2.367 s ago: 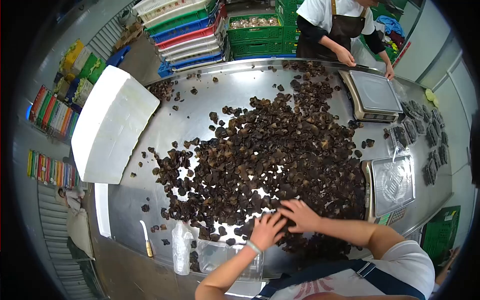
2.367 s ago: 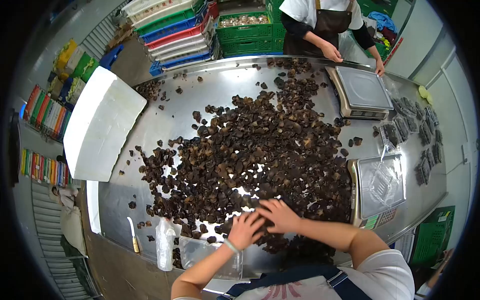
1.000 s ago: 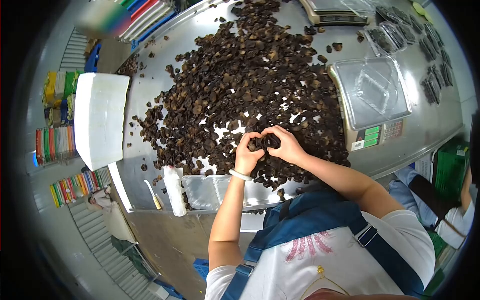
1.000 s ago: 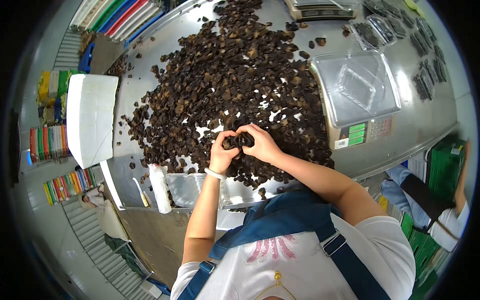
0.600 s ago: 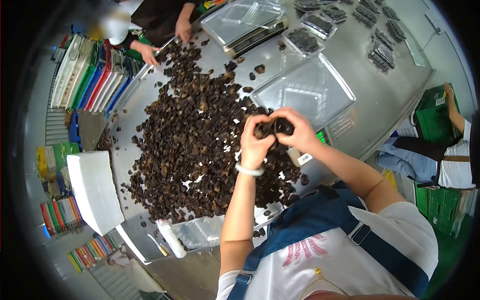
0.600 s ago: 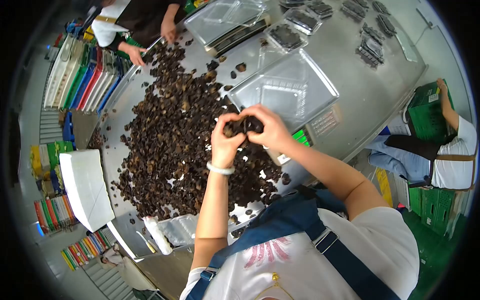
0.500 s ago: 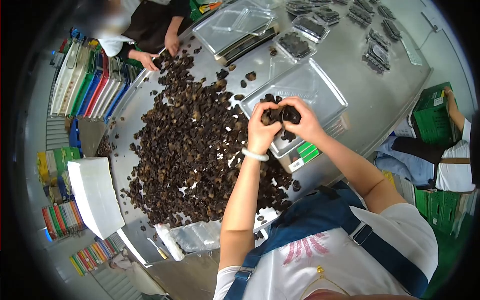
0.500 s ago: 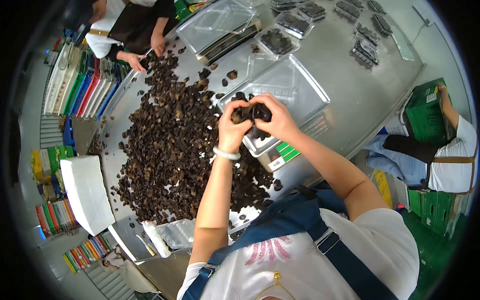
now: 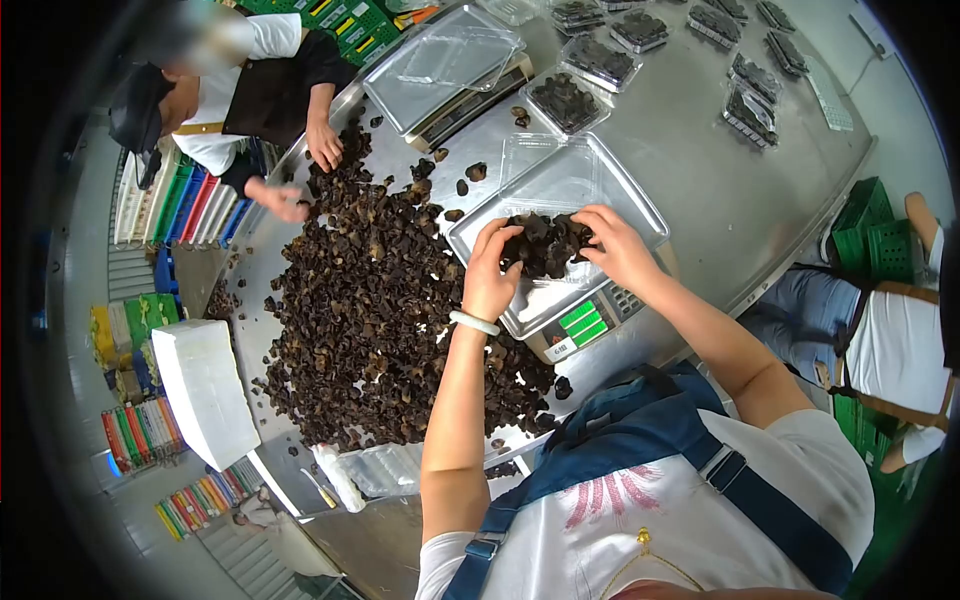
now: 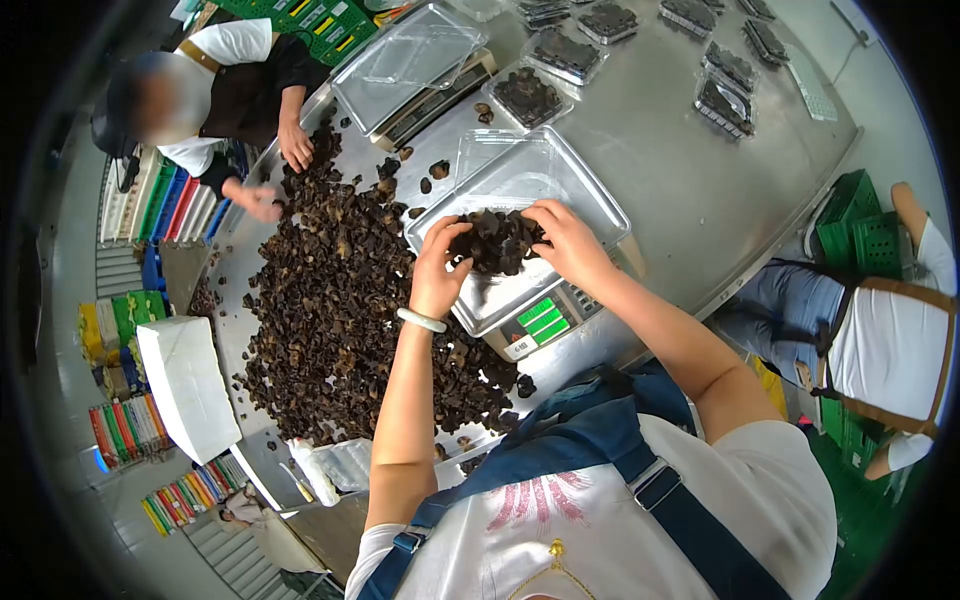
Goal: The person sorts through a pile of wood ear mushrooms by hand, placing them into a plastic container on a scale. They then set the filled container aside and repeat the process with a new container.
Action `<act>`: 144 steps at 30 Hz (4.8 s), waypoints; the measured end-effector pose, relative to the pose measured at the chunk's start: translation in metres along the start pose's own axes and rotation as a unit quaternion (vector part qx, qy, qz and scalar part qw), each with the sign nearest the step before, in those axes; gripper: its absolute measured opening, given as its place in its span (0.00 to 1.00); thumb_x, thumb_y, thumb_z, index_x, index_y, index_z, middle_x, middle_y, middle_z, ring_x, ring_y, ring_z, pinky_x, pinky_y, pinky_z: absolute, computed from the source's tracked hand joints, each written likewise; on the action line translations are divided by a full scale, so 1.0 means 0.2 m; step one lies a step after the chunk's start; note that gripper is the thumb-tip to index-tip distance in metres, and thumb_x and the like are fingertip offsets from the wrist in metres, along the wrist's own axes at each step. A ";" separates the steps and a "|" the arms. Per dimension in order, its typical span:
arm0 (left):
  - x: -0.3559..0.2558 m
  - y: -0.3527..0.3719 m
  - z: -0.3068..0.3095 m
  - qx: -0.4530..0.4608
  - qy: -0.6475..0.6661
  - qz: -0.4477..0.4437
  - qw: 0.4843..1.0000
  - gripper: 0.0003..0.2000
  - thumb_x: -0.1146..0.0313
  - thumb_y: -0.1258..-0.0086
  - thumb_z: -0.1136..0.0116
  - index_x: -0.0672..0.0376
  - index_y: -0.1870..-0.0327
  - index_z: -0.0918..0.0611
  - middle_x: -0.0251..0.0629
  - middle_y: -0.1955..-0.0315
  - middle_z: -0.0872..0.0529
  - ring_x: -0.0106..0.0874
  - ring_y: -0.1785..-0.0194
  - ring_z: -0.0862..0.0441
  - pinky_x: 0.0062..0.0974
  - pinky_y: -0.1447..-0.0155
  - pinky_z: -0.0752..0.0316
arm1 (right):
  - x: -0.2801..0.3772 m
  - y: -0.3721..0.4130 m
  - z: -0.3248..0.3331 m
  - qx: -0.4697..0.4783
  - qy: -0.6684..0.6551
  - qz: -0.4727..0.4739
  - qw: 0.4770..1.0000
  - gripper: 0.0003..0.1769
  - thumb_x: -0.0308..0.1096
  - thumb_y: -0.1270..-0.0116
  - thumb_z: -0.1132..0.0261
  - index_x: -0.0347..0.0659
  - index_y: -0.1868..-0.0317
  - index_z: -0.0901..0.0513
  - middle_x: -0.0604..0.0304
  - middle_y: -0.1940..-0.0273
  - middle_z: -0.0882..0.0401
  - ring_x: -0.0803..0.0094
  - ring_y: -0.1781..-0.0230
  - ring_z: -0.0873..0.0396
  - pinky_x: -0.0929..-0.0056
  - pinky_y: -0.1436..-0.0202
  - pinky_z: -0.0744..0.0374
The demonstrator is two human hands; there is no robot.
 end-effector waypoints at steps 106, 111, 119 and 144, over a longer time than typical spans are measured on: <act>0.93 2.25 0.62 -0.424 -0.398 0.399 0.708 0.26 0.68 0.36 0.27 0.69 0.39 0.22 0.58 0.47 0.16 0.54 0.42 0.18 0.46 0.37 0.23 | -0.77 0.12 0.80 -0.182 -0.598 -0.148 0.767 0.14 0.30 0.19 0.40 0.33 0.38 0.24 0.51 0.42 0.16 0.61 0.41 0.17 0.63 0.35 0.15; 1.28 2.77 0.56 -0.193 -0.302 0.574 0.736 0.15 0.62 0.34 0.30 0.61 0.53 0.14 0.54 0.57 0.10 0.55 0.52 0.13 0.48 0.45 0.19 | -0.54 0.04 0.44 -0.004 -0.375 -0.134 0.917 0.17 0.35 0.20 0.37 0.39 0.36 0.24 0.53 0.39 0.17 0.68 0.44 0.17 0.70 0.43 0.16; 1.04 2.73 0.57 -0.496 -0.316 0.467 0.660 0.14 0.69 0.41 0.22 0.60 0.69 0.20 0.45 0.71 0.16 0.49 0.64 0.18 0.45 0.55 0.23 | 0.30 0.35 -0.65 0.270 -0.147 -0.053 0.950 0.12 0.32 0.25 0.34 0.38 0.45 0.19 0.56 0.49 0.14 0.70 0.57 0.15 0.71 0.50 0.16; 1.05 1.90 0.31 -0.377 -0.164 0.302 0.860 0.29 0.50 0.37 0.25 0.54 0.39 0.17 0.49 0.36 0.25 0.54 0.36 0.31 0.48 0.29 0.33 | 0.56 0.32 -0.98 0.279 0.286 0.259 0.879 0.29 0.28 0.42 0.31 0.38 0.37 0.22 0.46 0.34 0.26 0.45 0.33 0.27 0.49 0.31 0.26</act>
Point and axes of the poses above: each hand's wrist, its own y-axis away from the middle knuckle, its own z-axis out of the back of the hand, x = y × z, the point moved 2 cm from there along -y, towards the middle knuckle
